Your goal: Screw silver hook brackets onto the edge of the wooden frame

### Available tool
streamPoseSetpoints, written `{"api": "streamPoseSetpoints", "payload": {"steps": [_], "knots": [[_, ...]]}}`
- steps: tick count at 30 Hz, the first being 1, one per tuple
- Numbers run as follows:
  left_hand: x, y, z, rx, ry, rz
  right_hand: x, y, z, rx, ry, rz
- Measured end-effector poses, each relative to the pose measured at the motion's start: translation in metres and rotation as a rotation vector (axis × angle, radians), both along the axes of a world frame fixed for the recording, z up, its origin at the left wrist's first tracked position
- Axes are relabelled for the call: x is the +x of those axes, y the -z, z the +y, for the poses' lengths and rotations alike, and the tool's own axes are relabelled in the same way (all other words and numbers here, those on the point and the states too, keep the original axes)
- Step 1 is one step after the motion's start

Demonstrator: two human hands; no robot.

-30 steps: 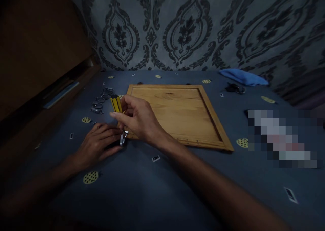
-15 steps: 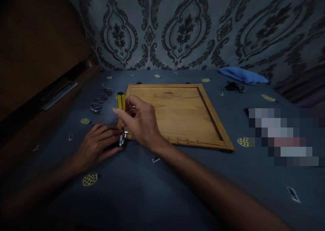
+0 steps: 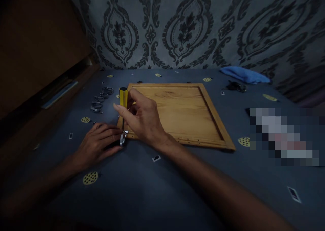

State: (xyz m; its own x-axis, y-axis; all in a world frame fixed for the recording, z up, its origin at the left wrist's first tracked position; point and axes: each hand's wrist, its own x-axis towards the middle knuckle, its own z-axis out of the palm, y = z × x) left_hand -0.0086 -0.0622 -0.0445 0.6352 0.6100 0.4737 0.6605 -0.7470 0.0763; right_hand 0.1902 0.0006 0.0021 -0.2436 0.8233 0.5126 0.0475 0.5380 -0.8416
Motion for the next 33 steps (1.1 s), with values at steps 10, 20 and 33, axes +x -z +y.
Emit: {"api": "streamPoseSetpoints", "payload": {"steps": [10, 20, 33], "knots": [[0.000, 0.001, 0.000, 0.001, -0.015, 0.007, 0.001, 0.003, -0.001, -0.039, -0.014, -0.070], [0.000, -0.001, 0.000, -0.003, 0.001, 0.023, 0.002, 0.000, 0.000, -0.050, -0.071, -0.133], [0.000, 0.000, 0.000, -0.013, -0.014, 0.014, 0.010, -0.016, 0.003, -0.193, -0.318, -0.111]]}}
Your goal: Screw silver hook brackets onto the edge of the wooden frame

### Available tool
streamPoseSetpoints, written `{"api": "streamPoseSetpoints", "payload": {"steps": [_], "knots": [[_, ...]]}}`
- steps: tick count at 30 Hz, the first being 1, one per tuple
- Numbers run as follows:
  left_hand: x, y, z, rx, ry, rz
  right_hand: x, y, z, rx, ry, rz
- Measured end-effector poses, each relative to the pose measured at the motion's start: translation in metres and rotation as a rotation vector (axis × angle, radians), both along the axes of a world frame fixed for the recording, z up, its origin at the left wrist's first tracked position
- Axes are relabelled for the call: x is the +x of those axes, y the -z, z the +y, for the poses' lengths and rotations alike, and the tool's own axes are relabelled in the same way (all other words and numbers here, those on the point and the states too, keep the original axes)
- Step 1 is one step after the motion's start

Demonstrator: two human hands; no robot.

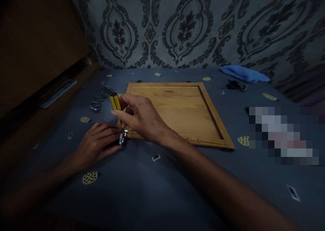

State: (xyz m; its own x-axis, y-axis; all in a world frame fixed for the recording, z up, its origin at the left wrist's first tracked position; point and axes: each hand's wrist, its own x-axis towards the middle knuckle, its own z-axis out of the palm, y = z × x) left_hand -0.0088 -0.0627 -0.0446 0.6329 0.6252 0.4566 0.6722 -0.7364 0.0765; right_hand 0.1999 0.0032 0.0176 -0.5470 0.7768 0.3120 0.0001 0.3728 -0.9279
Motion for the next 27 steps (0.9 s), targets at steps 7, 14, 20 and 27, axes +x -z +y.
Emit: {"api": "streamPoseSetpoints", "payload": {"steps": [7, 14, 20, 27], "knots": [[0.000, 0.000, 0.000, -0.001, 0.004, 0.001, -0.007, 0.006, -0.002, 0.021, 0.119, 0.017], [0.000, 0.001, 0.000, 0.006, 0.003, 0.006, -0.010, 0.012, -0.005, 0.054, 0.209, 0.003], [-0.001, 0.002, 0.000, -0.002, -0.005, 0.010, -0.011, 0.013, -0.004, 0.043, 0.224, 0.015], [0.001, 0.000, 0.002, 0.036, 0.017, -0.007, 0.003, -0.010, 0.002, -0.039, -0.068, -0.029]]}}
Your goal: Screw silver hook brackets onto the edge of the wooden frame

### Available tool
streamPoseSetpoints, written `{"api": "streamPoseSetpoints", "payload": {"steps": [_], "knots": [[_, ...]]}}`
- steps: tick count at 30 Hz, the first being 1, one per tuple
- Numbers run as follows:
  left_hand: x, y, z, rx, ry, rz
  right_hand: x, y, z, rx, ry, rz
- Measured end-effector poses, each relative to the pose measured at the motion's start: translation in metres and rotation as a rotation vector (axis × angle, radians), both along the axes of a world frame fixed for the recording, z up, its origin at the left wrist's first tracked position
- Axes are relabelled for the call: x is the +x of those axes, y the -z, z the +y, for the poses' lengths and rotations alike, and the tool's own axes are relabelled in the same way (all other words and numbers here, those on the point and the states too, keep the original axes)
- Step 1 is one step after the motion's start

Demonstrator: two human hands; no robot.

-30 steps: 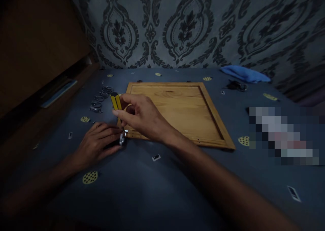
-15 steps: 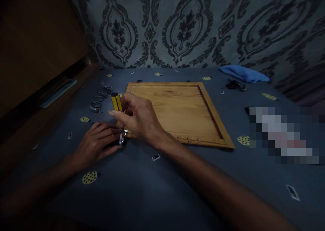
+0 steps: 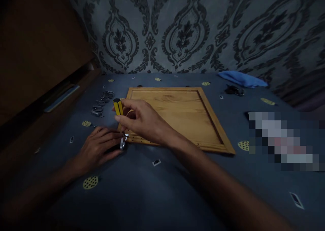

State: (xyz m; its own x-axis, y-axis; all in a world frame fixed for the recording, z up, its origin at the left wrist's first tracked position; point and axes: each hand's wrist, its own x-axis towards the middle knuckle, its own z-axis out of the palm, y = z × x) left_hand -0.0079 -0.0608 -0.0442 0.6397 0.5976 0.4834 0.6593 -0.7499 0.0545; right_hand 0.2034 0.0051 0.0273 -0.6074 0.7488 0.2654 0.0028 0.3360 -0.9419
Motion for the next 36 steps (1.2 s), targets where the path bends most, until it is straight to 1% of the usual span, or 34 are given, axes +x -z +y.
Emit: {"api": "streamPoseSetpoints", "payload": {"steps": [1, 3, 5, 9, 11, 14, 16, 18, 21, 25, 27, 29, 34, 36], "knots": [[0.000, 0.000, 0.000, 0.001, 0.000, 0.002, 0.001, -0.002, 0.000, -0.013, -0.028, -0.003], [0.000, 0.000, 0.000, -0.010, -0.004, 0.005, 0.002, -0.002, -0.001, -0.009, -0.022, -0.006], [-0.001, 0.001, 0.000, -0.026, -0.009, -0.002, 0.001, 0.002, -0.002, 0.044, 0.055, -0.012], [-0.001, 0.002, -0.001, -0.031, -0.006, -0.029, -0.006, 0.013, -0.006, 0.195, 0.264, -0.058], [-0.001, 0.001, -0.001, -0.037, -0.001, -0.028, -0.009, 0.017, -0.008, 0.248, 0.332, -0.067], [-0.001, 0.001, -0.001, -0.032, 0.003, -0.019, -0.012, 0.016, -0.010, 0.259, 0.397, 0.002], [-0.001, 0.002, -0.001, -0.024, 0.000, -0.020, -0.011, 0.012, -0.011, 0.223, 0.428, 0.098], [-0.001, 0.003, -0.001, -0.022, -0.002, -0.025, -0.008, 0.006, -0.010, 0.219, 0.457, 0.162], [-0.002, 0.004, -0.001, -0.018, 0.001, -0.024, -0.002, 0.003, -0.005, 0.314, 0.454, 0.084], [-0.002, 0.003, -0.001, -0.021, -0.004, -0.014, 0.001, 0.012, 0.002, 0.578, 0.369, -0.180], [-0.001, 0.003, -0.001, -0.024, -0.002, -0.010, -0.001, 0.016, 0.003, 0.676, 0.323, -0.249], [-0.001, 0.002, -0.001, -0.027, 0.001, -0.006, -0.003, 0.019, 0.003, 0.692, 0.295, -0.298], [-0.002, 0.003, 0.000, -0.029, -0.004, -0.001, -0.010, 0.027, -0.001, 0.561, 0.236, -0.500], [-0.002, 0.003, 0.000, -0.025, -0.002, -0.002, -0.012, 0.034, -0.001, 0.551, 0.232, -0.539]]}}
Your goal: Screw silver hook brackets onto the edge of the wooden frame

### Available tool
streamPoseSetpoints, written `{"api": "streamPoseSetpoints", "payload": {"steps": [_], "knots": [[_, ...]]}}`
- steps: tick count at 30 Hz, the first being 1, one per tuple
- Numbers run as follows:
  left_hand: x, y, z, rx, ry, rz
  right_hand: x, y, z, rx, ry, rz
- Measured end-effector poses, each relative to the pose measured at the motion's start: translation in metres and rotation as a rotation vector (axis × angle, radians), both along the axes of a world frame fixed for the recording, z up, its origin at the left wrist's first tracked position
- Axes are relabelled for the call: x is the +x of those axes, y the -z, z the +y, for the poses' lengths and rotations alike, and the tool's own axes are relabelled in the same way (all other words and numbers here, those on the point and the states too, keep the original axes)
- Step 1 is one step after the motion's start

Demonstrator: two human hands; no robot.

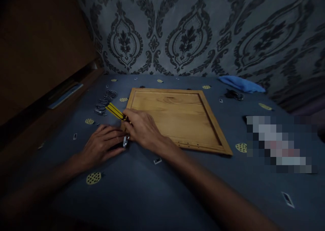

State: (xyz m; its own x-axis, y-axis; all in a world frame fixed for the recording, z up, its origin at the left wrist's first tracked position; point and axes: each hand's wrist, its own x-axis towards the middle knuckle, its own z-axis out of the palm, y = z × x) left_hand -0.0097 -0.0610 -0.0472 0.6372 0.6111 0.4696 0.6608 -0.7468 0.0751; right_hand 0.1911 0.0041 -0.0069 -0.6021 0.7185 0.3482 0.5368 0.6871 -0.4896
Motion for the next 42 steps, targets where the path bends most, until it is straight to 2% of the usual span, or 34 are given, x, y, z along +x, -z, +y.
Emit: {"api": "streamPoseSetpoints", "payload": {"steps": [7, 12, 15, 20, 24, 32, 42], "knots": [[0.000, 0.001, 0.001, 0.015, 0.013, -0.016, 0.000, 0.024, 0.003, 0.015, 0.046, -0.131], [-0.001, 0.001, 0.001, 0.015, 0.002, -0.002, 0.009, 0.031, 0.003, 0.063, 0.057, -0.176], [0.000, 0.001, 0.000, 0.011, 0.007, -0.004, 0.017, 0.035, -0.008, 0.127, 0.056, -0.149], [0.000, 0.001, 0.000, 0.004, 0.005, -0.014, 0.033, 0.045, -0.038, 0.234, -0.088, -0.061], [0.000, 0.001, 0.000, 0.012, 0.004, -0.018, 0.042, 0.055, -0.048, 0.315, -0.177, 0.037], [0.000, 0.001, 0.000, 0.025, 0.007, -0.022, 0.044, 0.053, -0.045, 0.208, -0.216, 0.029], [0.000, 0.001, 0.001, 0.026, 0.014, -0.034, 0.045, 0.055, -0.044, 0.175, -0.229, 0.034]]}}
